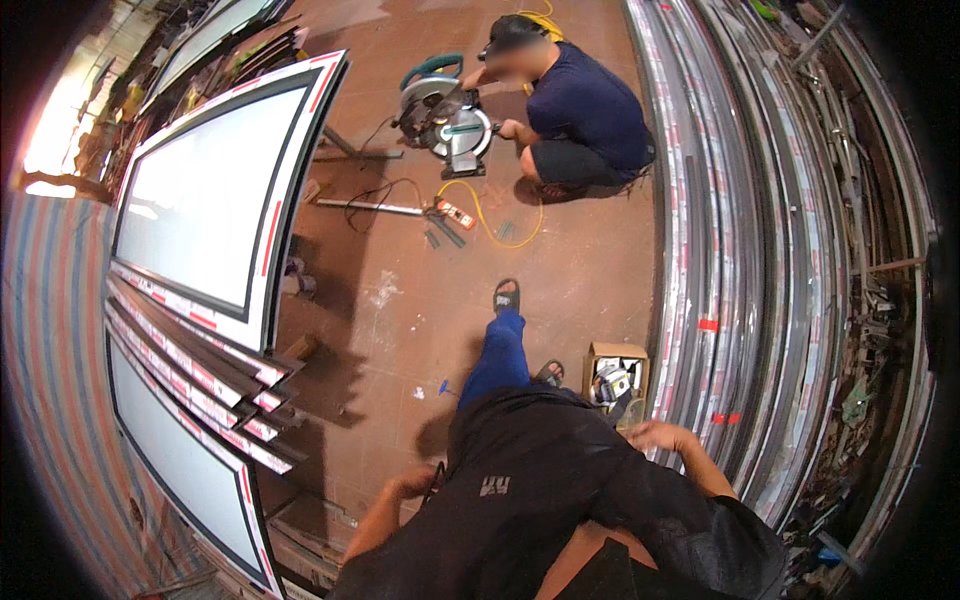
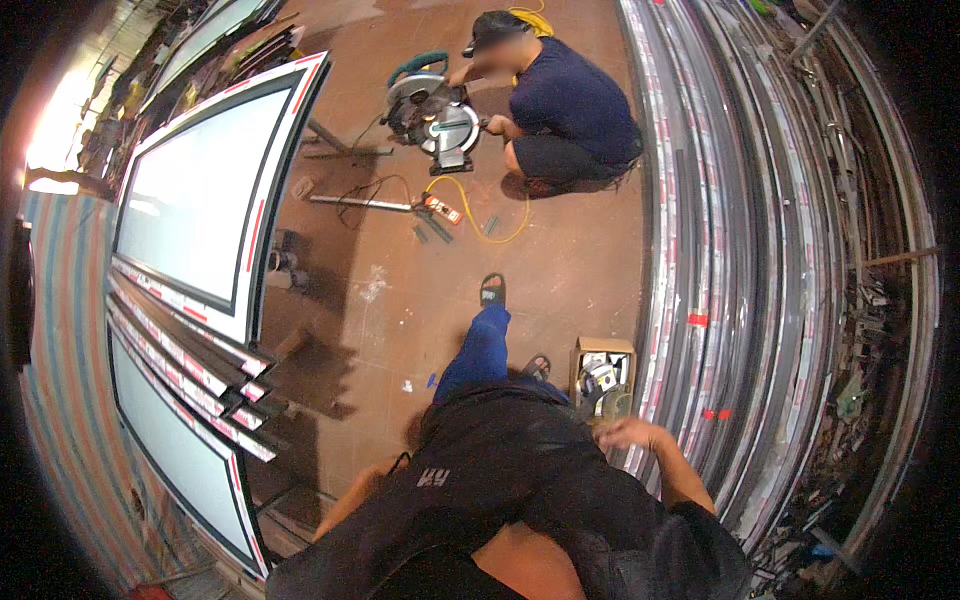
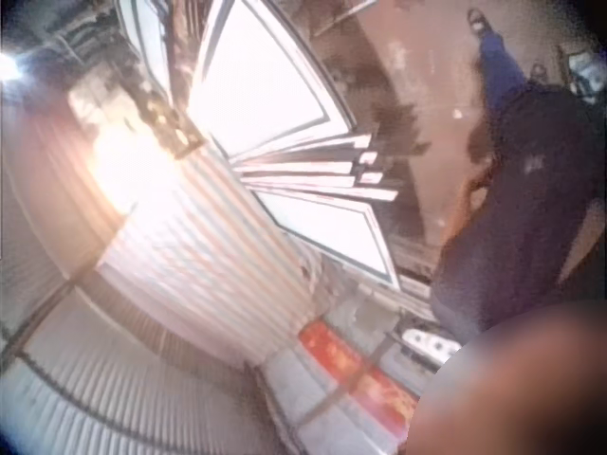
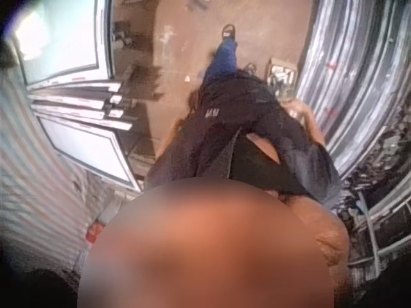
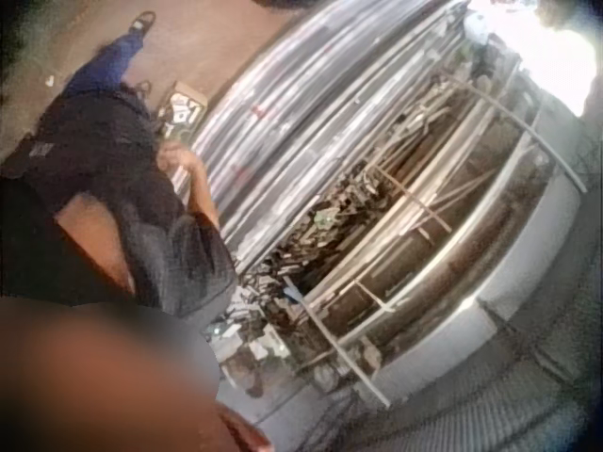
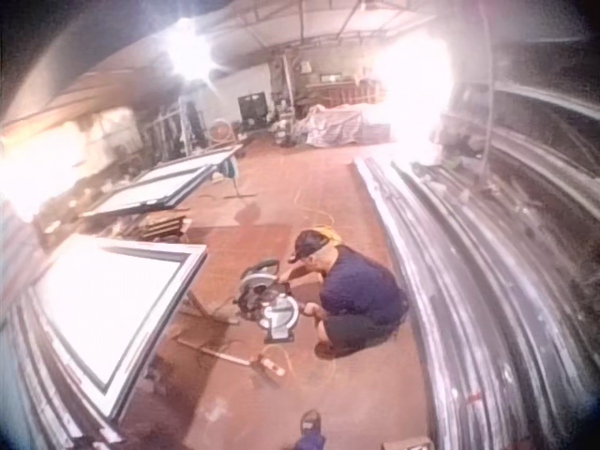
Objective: The person organizes a coiled orange cable, then uses a yellow-handled screwdriver to adjust components on a miter saw. They position metal profiles on the saw, assist another person in aligning the material, and later handle a yellow extension cord while the coworker operates the saw.
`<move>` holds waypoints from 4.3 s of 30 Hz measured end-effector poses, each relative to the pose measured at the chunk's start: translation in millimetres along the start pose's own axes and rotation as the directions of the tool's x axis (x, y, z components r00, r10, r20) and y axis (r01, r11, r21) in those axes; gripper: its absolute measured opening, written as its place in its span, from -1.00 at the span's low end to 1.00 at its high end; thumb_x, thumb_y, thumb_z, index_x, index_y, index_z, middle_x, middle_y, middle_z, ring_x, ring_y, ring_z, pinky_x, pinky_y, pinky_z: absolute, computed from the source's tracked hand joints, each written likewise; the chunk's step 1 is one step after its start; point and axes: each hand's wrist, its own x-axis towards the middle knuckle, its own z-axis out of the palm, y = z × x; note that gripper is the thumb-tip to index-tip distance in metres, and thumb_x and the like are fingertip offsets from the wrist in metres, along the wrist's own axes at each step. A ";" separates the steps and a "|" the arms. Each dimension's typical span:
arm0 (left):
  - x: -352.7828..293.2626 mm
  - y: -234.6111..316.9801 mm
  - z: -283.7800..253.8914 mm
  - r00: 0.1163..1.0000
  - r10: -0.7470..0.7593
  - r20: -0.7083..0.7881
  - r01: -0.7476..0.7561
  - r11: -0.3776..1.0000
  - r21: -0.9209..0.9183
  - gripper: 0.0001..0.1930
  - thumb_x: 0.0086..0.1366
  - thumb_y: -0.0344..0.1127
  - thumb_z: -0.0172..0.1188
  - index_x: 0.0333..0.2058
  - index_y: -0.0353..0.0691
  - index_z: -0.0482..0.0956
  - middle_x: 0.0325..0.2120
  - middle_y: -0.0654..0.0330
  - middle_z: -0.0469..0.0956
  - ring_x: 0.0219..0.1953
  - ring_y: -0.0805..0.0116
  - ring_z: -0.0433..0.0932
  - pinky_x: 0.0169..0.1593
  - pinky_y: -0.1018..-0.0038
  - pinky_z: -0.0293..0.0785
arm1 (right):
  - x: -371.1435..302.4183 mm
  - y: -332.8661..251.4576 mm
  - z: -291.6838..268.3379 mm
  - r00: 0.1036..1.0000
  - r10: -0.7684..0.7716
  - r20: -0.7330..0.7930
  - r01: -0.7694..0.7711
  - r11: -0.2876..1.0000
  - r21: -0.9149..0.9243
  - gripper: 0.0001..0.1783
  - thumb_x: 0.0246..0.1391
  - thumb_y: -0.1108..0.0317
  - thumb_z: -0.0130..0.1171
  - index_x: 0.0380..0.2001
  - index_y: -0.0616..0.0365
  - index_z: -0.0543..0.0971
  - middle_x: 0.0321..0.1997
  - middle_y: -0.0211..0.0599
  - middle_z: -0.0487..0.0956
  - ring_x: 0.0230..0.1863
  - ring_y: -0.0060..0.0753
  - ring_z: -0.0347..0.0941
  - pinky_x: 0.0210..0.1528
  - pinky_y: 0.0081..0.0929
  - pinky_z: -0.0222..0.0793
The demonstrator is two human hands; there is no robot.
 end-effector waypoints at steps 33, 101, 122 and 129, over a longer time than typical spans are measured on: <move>260.0 800.7 -79.2 0.857 0.508 0.087 -0.382 0.512 0.770 -0.61 0.38 -0.02 0.26 -0.12 -0.29 0.61 -0.38 0.26 0.61 -0.52 0.44 0.51 -0.49 0.48 0.39 | 99.5 -66.0 -257.3 0.583 0.523 -0.621 0.499 0.373 0.782 -0.58 0.27 -0.06 0.11 -0.23 0.11 0.60 -0.32 -0.22 0.56 -0.31 -0.30 0.44 -0.33 -0.35 0.25; 404.6 1767.0 -407.7 0.586 -0.125 -0.800 -0.387 0.825 -0.412 -0.55 0.30 0.10 0.18 -0.13 -0.15 0.75 -0.23 -0.01 0.72 -0.06 0.04 0.69 0.06 0.17 0.55 | 195.8 -1318.2 -1812.4 0.776 -0.161 -0.610 0.225 0.974 0.030 -0.47 0.32 -0.05 0.13 0.19 0.04 0.46 -0.12 -0.35 0.60 -0.19 -0.38 0.55 -0.24 -0.43 0.42; 350.4 2037.3 -821.4 0.327 -0.430 -0.842 -0.293 0.801 -0.523 -0.66 0.29 -0.03 0.26 -0.10 -0.13 0.65 -0.34 0.12 0.67 -0.34 0.11 0.66 -0.25 0.18 0.57 | 442.0 -1703.2 -1977.4 0.930 0.131 -0.343 -0.162 0.985 -0.064 -0.57 0.29 -0.05 0.13 0.03 0.01 0.50 -0.14 -0.27 0.62 -0.25 -0.28 0.56 -0.31 -0.37 0.44; 368.0 2201.9 -821.6 0.630 -0.457 -0.628 -0.475 0.413 -0.777 -0.50 0.27 0.06 0.28 -0.03 -0.24 0.70 -0.19 -0.07 0.71 -0.18 0.08 0.72 -0.06 0.25 0.61 | 512.6 -1983.9 -2067.8 0.899 -0.162 -0.407 0.099 0.980 -0.171 -0.41 0.31 -0.09 0.07 0.26 0.01 0.41 0.13 -0.20 0.57 0.02 -0.23 0.54 -0.02 -0.23 0.39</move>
